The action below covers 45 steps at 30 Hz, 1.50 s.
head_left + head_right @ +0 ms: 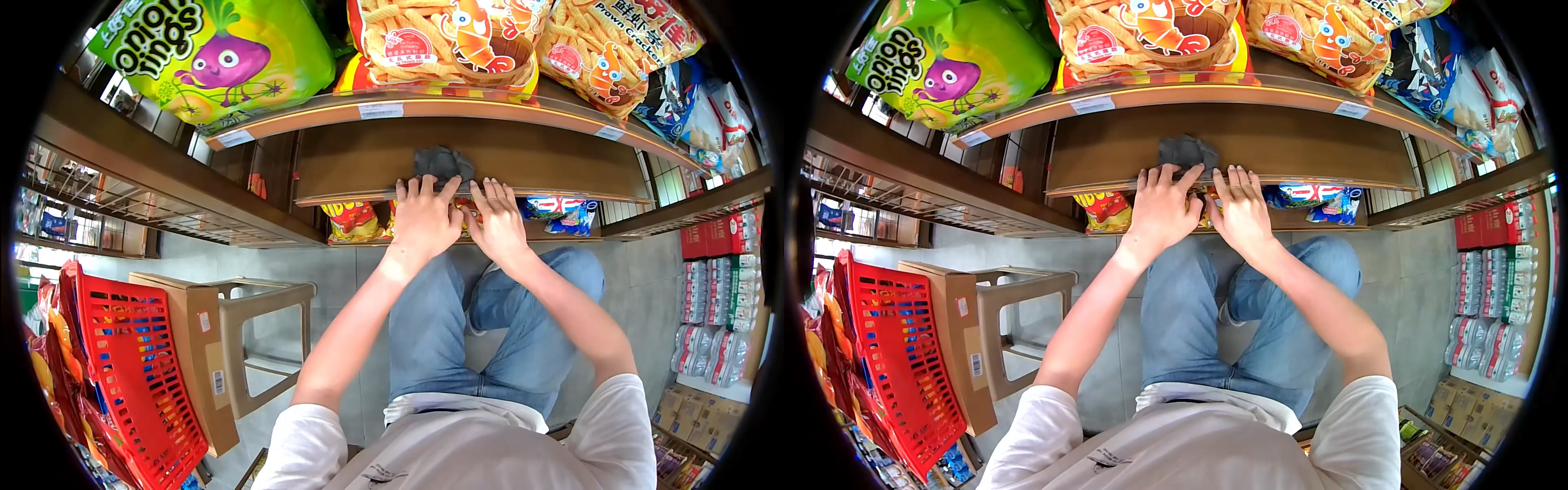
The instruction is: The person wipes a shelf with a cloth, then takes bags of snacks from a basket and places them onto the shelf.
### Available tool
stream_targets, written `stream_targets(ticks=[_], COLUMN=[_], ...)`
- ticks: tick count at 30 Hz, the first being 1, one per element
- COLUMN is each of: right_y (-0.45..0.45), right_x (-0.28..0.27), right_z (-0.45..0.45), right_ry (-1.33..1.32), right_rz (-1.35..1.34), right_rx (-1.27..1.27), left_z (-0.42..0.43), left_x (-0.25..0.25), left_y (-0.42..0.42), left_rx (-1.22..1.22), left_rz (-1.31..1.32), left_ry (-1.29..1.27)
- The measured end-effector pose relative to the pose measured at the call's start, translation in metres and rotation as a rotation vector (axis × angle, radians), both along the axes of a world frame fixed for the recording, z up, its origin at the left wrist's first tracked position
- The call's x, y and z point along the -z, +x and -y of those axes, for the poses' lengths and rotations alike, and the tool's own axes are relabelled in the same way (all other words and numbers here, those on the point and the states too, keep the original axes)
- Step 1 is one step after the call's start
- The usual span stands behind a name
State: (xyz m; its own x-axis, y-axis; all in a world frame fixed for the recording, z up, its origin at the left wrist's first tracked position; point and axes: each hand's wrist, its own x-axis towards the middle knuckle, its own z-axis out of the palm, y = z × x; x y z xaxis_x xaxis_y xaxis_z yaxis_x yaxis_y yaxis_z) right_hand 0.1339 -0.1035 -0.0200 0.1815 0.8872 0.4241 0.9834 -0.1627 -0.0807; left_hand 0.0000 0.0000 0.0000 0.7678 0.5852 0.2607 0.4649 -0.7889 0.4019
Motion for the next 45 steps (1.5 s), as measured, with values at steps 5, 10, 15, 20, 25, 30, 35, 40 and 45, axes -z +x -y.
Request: stream_targets(ticks=[5,10,15,20,25,30,35,40,45], right_y=[-0.002,-0.002,-0.006,-0.022,-0.055,-0.058,-0.056,-0.058,-0.057], right_x=[0.0,-0.007,-0.003,-0.009,0.0,0.004,0.002,0.003,0.003], right_z=[0.003,-0.001,-0.002,-0.006,-0.025,-0.027,-0.029,-0.03,-0.029], right_ry=[0.077,0.112,0.079,0.044,0.039,0.107,0.121,0.132,0.14], right_rz=[0.026,-0.012,-0.009,-0.153,-0.263,-0.237,-0.236,-0.224,-0.211], right_rx=[-0.028,-0.031,-0.004,0.084,-0.106,-0.107,-0.122,-0.129,-0.132], left_z=[0.003,-0.008,-0.028,-0.031,-0.029,-0.029,-0.042,-0.075,-0.09], left_x=[0.003,0.001,0.005,0.0,0.002,0.006,0.004,0.004,0.001], left_y=[-0.004,-0.011,-0.046,-0.051,-0.052,-0.052,-0.065,-0.106,-0.111], left_rx=[-0.017,-0.057,-0.126,-0.148,-0.158,-0.166,-0.221,-0.332,-0.451], left_rz=[0.022,0.038,0.094,0.074,0.093,0.146,0.103,0.08,0.106], left_ry=[0.062,0.067,0.133,0.101,0.079,0.092,0.115,0.147,0.073])
